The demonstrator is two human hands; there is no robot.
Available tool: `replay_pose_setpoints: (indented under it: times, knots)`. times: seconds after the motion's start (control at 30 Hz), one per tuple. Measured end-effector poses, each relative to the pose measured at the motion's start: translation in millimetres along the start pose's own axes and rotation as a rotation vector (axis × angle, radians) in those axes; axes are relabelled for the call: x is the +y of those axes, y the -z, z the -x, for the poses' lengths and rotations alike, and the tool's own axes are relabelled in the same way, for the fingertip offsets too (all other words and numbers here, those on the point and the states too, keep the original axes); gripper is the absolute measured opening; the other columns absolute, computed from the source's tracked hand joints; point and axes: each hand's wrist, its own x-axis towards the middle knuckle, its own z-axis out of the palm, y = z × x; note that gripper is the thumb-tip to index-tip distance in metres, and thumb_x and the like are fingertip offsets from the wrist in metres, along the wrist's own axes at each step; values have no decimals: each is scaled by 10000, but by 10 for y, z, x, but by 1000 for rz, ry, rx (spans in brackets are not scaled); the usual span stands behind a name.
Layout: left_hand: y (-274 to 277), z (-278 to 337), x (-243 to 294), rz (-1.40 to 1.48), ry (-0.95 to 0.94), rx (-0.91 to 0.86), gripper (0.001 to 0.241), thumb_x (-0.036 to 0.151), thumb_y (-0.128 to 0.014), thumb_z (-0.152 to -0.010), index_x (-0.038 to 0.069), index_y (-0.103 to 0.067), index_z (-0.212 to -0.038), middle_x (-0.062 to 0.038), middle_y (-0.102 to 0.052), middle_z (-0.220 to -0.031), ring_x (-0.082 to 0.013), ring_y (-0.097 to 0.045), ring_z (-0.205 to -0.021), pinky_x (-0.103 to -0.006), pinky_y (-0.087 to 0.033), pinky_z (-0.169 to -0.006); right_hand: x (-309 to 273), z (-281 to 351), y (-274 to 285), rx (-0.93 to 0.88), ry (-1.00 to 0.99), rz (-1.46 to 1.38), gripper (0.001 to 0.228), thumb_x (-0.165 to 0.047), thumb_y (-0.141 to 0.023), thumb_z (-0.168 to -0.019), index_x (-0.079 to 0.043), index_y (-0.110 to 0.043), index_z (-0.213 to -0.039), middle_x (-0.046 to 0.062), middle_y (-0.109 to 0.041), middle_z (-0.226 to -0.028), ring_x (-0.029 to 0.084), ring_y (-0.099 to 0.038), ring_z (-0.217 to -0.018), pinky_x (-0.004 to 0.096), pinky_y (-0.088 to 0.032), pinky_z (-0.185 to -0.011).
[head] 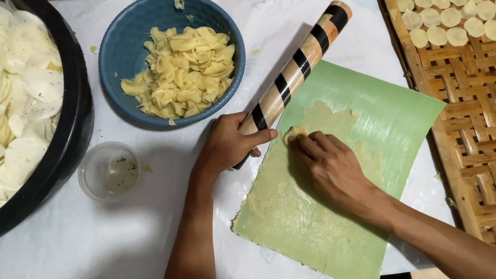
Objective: Flattening pieces of dough using a rolling pin on a mat for snack preparation.
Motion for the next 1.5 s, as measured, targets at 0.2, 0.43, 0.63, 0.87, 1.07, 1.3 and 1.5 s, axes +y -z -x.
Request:
replay_pose_setpoints:
  times: [0.2,0.43,0.63,0.87,1.07,1.3,1.5]
  knots:
    - [-13,21,-49,71,24,5,309,228,-864,-693,-22,-705,-779,-180,-709,-622,-221,-748,-564,-304,-619,-579,-108,-45,103,-23,-36,-17,205,-35,-658,-852,-30,-780,-1017,131,-706,-948,247,-664,-848,295,-534,-647]
    - [-65,236,82,99,83,-17,327,201,-855,-699,-65,-696,-802,-204,-686,-632,-254,-742,-561,-325,-630,-569,-11,127,129,-101,-76,-286,341,-41,-617,-846,-11,-716,-1171,163,-615,-1126,332,-637,-1049,381,-579,-644]
    - [-276,408,-29,122,161,-36,338,226,-842,-731,-65,-717,-848,-196,-677,-643,-257,-738,-563,-333,-630,-571,129,434,161,-14,84,-195,281,-38,-487,-963,-33,-672,-1174,121,-679,-1139,303,-625,-1186,342,-532,-927]
    - [-449,625,-178,-94,112,18,439,388,-834,-735,46,-727,-989,-148,-736,-755,-267,-781,-756,-370,-584,-686,322,685,177,-139,-110,-595,240,-39,-556,-890,-42,-598,-1126,118,-628,-1243,351,-721,-933,469,-639,-723]
    - [-407,670,-515,-280,-184,195,520,416,-864,-774,48,-695,-1100,-210,-759,-908,-414,-768,-903,-478,-601,-718,1217,541,145,82,-346,-304,435,20,-646,-898,58,-573,-1325,251,-570,-1286,475,-625,-1078,546,-557,-857]
    - [-386,764,-596,-575,-388,189,508,480,-817,-862,86,-670,-1147,-121,-737,-884,-309,-766,-865,-429,-615,-721,1903,252,-452,-229,-471,-441,502,89,-761,-701,-23,-705,-1188,200,-745,-1036,439,-728,-963,545,-593,-829]
    - [-289,757,-657,-836,-721,336,537,443,-827,-843,124,-677,-1248,-61,-706,-882,-232,-734,-807,-350,-603,-687,1711,-358,172,-169,-350,-1034,246,-78,-632,-1016,-25,-739,-1231,233,-753,-1029,317,-712,-926,483,-572,-876]
